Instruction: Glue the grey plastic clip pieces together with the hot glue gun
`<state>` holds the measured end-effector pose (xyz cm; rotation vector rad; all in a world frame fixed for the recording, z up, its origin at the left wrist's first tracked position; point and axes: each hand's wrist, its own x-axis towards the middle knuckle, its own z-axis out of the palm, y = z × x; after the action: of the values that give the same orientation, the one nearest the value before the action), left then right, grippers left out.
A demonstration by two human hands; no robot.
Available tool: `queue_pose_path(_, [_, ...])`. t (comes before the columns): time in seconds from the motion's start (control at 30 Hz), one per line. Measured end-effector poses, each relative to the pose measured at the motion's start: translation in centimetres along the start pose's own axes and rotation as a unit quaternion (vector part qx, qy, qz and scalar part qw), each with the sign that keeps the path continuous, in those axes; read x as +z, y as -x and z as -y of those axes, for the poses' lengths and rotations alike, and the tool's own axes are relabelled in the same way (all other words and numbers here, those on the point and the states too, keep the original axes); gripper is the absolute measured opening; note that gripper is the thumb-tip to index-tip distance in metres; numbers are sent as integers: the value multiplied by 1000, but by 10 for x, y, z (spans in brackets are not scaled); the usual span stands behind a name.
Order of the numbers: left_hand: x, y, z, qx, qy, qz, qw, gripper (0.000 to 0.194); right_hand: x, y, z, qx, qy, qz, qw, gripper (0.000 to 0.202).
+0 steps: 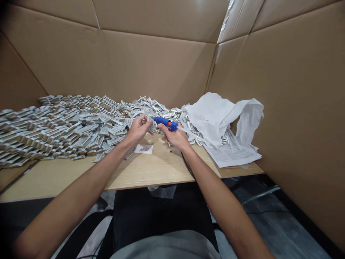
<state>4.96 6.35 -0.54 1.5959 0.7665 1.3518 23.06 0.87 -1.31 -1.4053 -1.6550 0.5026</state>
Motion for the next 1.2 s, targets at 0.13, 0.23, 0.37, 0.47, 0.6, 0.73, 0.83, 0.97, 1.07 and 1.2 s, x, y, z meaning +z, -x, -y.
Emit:
queue_pose_path(0.13, [0, 0, 1, 3, -7, -2, 1000, 24, 1, 1, 1, -2, 4, -7, 1000, 71])
queue_pose_path(0.23, [-1, 1, 2, 4, -11, 2, 1000, 25, 1, 1, 2, 4, 5, -9, 1000, 70])
queue_pose_path(0.37, [-1, 1, 1, 11, -16, 2, 1000, 23, 2, 1, 2, 15, 9, -7, 1000, 71])
queue_pose_path(0.47, [0, 1, 0, 12, -18, 2, 1000, 21, 2, 1, 1, 25, 9, -6, 1000, 72])
queue_pose_path(0.6, [0, 1, 1, 10, -17, 2, 1000, 21, 2, 1, 2, 28, 1, -5, 1000, 72])
queue_pose_path(0.73, [0, 1, 1, 11, -17, 1, 1000, 19, 1, 2, 3, 32, 1, -3, 999, 71])
queue_pose_path(0.83, [0, 1, 1, 9, -15, 0, 1000, 21, 2, 1, 3, 38, 9, -1, 999, 71])
queue_pose_path(0.97, [0, 1, 1, 10, -14, 0, 1000, 23, 2, 1, 2, 40, 1, 3, 999, 71])
queue_pose_path(1.07, [0, 1, 2, 18, -18, 1, 1000, 21, 2, 1, 4, 44, 1, 4, 999, 72])
queue_pose_path(1.2, [0, 1, 2, 22, -21, 0, 1000, 21, 1, 2, 6, 56, 13, 6, 998, 72])
